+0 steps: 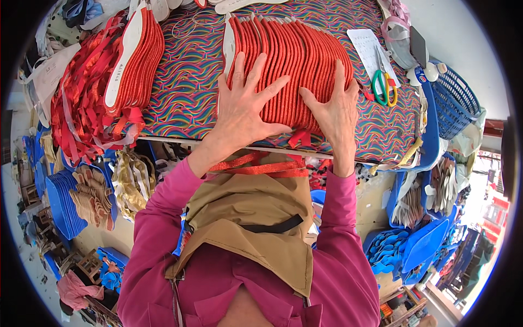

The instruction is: Organizing, stacking, and tying together red shoe components into a bundle.

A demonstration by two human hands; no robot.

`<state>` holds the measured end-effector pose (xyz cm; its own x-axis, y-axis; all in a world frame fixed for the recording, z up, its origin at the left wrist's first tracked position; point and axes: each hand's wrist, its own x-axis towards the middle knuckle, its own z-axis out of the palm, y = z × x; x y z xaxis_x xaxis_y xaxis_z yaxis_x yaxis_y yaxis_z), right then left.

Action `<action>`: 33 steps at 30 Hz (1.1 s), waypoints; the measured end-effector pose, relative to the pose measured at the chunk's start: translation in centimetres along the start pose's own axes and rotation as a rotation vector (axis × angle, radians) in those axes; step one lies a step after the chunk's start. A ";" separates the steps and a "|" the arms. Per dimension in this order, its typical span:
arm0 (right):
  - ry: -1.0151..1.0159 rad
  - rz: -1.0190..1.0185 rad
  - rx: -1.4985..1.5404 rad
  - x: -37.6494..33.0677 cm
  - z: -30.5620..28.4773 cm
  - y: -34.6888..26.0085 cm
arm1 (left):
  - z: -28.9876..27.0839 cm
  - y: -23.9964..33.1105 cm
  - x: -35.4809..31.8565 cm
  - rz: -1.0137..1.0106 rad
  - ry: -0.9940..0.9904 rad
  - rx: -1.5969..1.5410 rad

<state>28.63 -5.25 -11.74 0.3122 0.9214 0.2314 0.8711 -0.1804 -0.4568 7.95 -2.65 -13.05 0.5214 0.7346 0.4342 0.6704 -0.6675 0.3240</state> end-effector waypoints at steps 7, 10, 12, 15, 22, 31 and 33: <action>0.004 -0.016 0.011 -0.2 0.3 0.2 | 0.5 -0.4 0.1 -0.004 0.002 -0.002; 0.017 -0.045 0.075 0.1 0.6 0.7 | 0.4 -0.2 -0.1 -0.006 -0.024 -0.015; 0.013 -0.053 0.063 0.4 0.6 1.0 | 0.4 -0.1 -0.1 -0.007 -0.023 -0.018; -0.007 -0.066 0.025 0.8 0.7 1.2 | 0.4 0.0 -0.3 -0.013 -0.031 -0.032; 0.038 -0.126 0.068 0.6 0.6 0.7 | -0.2 -0.1 -0.8 0.006 -0.017 -0.045; -0.021 -0.098 0.479 1.5 -1.2 2.4 | -1.6 -1.4 -1.5 -0.185 0.230 -0.645; -0.072 0.034 0.686 1.9 -1.5 3.6 | -0.5 -2.9 -1.5 -0.303 0.252 -0.676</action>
<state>32.91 -4.70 -11.66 0.2887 0.9438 0.1607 0.4169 0.0271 -0.9085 4.93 -1.85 -14.20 0.1770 0.9009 0.3964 0.2548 -0.4310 0.8657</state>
